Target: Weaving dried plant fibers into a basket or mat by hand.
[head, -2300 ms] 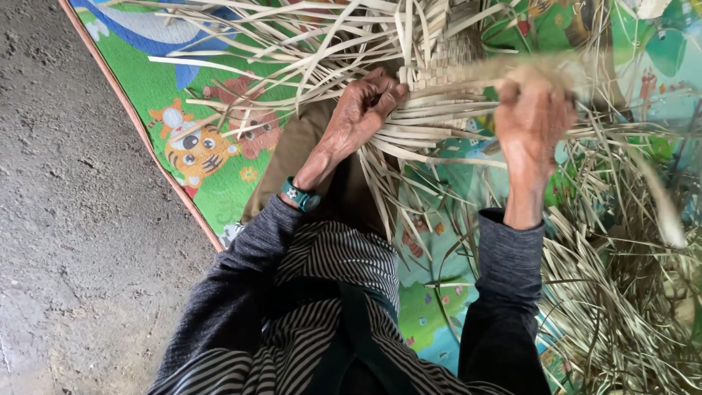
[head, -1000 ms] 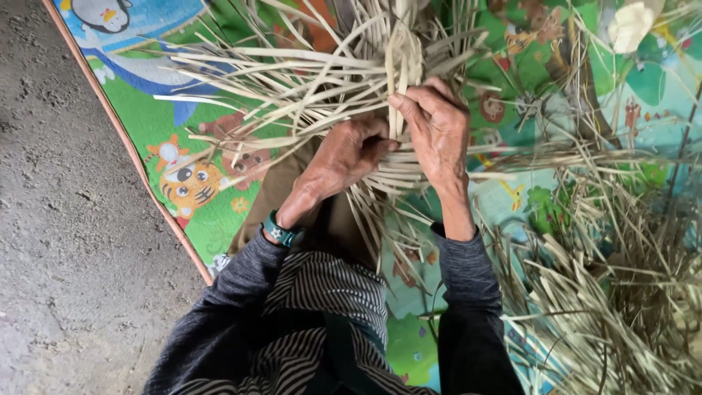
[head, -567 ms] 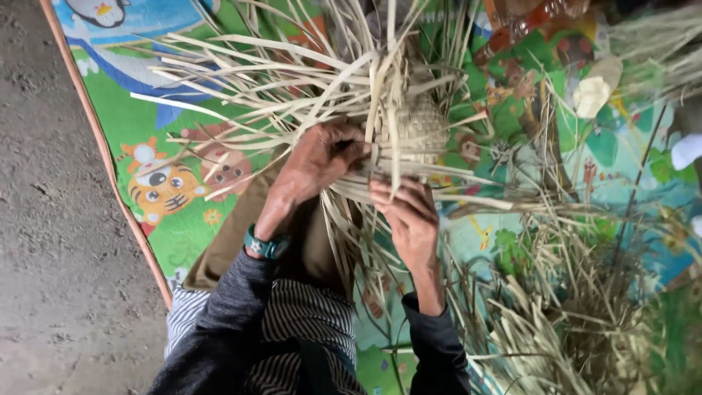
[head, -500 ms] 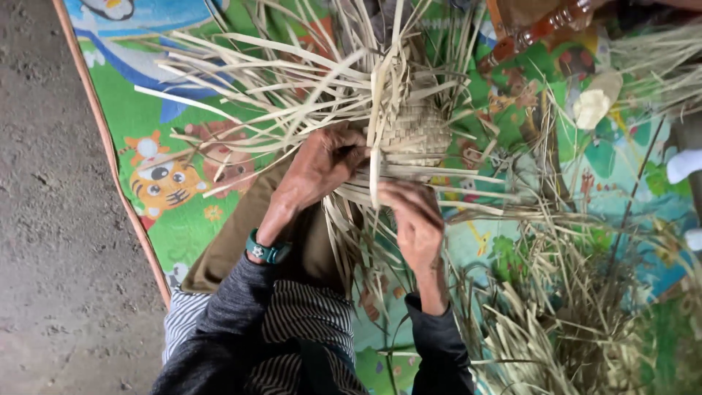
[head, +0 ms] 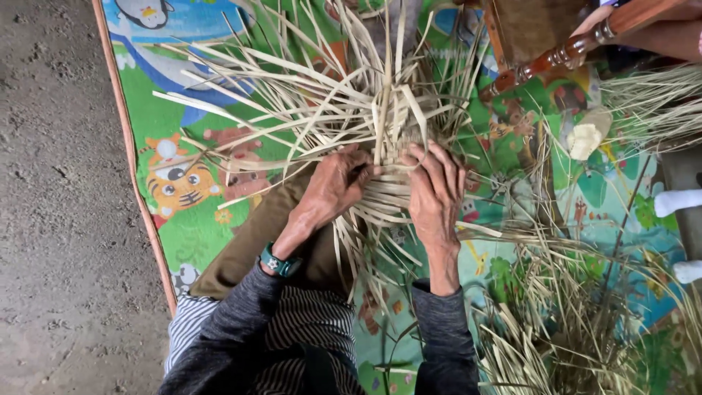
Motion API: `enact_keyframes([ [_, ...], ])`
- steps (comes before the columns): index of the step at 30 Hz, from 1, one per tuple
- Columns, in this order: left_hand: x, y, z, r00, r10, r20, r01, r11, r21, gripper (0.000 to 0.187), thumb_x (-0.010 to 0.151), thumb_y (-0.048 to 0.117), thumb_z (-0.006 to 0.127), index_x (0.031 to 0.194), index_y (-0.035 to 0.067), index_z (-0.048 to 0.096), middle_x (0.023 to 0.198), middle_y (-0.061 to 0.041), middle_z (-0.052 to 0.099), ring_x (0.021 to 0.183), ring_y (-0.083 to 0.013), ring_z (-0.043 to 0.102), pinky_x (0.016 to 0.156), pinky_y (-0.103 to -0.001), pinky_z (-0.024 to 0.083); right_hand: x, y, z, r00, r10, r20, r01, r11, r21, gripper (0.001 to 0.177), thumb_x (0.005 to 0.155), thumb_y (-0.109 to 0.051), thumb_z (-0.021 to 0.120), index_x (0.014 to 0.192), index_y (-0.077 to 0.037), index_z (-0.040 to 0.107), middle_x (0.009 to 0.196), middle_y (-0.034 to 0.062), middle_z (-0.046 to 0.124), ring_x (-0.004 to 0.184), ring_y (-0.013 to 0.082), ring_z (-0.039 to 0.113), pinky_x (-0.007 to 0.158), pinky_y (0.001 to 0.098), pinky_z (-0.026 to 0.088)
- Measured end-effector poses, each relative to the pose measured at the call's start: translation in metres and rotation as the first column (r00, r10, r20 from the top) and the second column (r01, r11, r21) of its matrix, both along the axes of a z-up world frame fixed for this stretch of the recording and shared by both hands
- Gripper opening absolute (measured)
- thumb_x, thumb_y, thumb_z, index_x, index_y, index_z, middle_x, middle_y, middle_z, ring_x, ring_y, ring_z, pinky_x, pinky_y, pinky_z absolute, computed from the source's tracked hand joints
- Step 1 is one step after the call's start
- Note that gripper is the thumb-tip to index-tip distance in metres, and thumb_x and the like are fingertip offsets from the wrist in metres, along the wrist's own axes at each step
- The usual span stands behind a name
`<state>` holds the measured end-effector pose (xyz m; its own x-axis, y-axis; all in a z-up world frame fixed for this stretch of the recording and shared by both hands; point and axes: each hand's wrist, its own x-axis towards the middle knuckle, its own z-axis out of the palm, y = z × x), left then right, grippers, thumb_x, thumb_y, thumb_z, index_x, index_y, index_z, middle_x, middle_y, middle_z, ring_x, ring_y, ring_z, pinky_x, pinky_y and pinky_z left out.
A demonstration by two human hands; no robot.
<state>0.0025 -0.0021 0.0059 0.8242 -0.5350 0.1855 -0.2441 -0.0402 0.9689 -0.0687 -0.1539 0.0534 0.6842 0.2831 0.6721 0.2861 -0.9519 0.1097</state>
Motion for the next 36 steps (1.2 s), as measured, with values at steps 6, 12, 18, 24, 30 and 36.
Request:
enact_keyframes([
  [6,-0.003,-0.01,0.0,0.994,-0.014,0.109,0.013,1.0,0.003,0.01,0.085,0.015,0.056,0.084,0.007,0.061,0.084,-0.018,0.062,0.093,-0.0451,0.06,0.08,-0.055,0.048,-0.004,-0.009,-0.004,1.0,-0.003,0.002,0.003,0.999,-0.039,0.006,0.089,-0.002,0.059,0.094,0.0,0.06,0.096,0.0116,0.059,0.102,0.0325,0.057,0.094,0.0476,0.043],
  [12,-0.006,-0.013,0.004,0.992,-0.054,0.111,0.05,0.998,0.036,0.011,0.086,0.018,0.055,0.084,0.008,0.059,0.08,-0.017,0.058,0.082,-0.0448,0.06,0.069,-0.052,0.049,-0.015,-0.01,0.006,0.991,-0.132,-0.035,0.123,0.976,-0.179,0.024,0.087,0.001,0.06,0.11,-0.007,0.059,0.088,0.0083,0.047,0.076,0.0279,0.049,0.068,0.042,0.04],
  [18,-0.003,-0.016,0.006,0.981,-0.133,0.14,0.123,0.989,0.08,0.02,0.09,0.025,0.054,0.093,0.006,0.057,0.084,-0.017,0.055,0.079,-0.0425,0.06,0.064,-0.05,0.048,-0.012,-0.029,-0.011,1.0,-0.017,0.006,0.018,0.989,-0.149,0.026,0.086,0.003,0.061,0.109,-0.006,0.06,0.1,0.0134,0.051,0.084,0.0294,0.053,0.072,0.0405,0.04],
  [24,-0.004,-0.017,0.009,0.991,-0.059,0.123,0.05,0.996,0.07,0.017,0.089,0.019,0.056,0.086,0.003,0.06,0.083,-0.02,0.059,0.082,-0.0438,0.06,0.073,-0.049,0.047,-0.004,-0.03,-0.019,0.993,-0.022,0.116,0.031,0.997,-0.077,0.016,0.086,0.006,0.061,0.1,-0.003,0.061,0.098,0.0171,0.057,0.102,0.0353,0.055,0.091,0.0546,0.041],
  [30,-0.003,-0.025,0.005,0.983,-0.026,0.182,0.018,0.999,0.047,0.015,0.091,0.016,0.056,0.085,0.002,0.057,0.079,-0.021,0.053,0.075,-0.0427,0.056,0.067,-0.047,0.045,0.003,-0.032,-0.024,0.958,-0.198,0.209,0.202,0.979,0.003,0.011,0.091,-0.002,0.054,0.092,-0.003,0.065,0.09,0.0128,0.061,0.107,0.0351,0.055,0.099,0.0605,0.032],
  [36,-0.007,-0.021,0.007,0.985,0.033,0.172,-0.036,0.999,0.016,0.017,0.093,0.015,0.055,0.08,0.004,0.055,0.077,-0.014,0.05,0.069,-0.0358,0.054,0.069,-0.044,0.045,0.004,-0.043,-0.046,0.924,-0.366,0.11,0.336,0.915,0.226,0.012,0.089,-0.002,0.053,0.092,-0.01,0.061,0.091,0.0065,0.057,0.111,0.0299,0.051,0.103,0.0564,0.028],
])
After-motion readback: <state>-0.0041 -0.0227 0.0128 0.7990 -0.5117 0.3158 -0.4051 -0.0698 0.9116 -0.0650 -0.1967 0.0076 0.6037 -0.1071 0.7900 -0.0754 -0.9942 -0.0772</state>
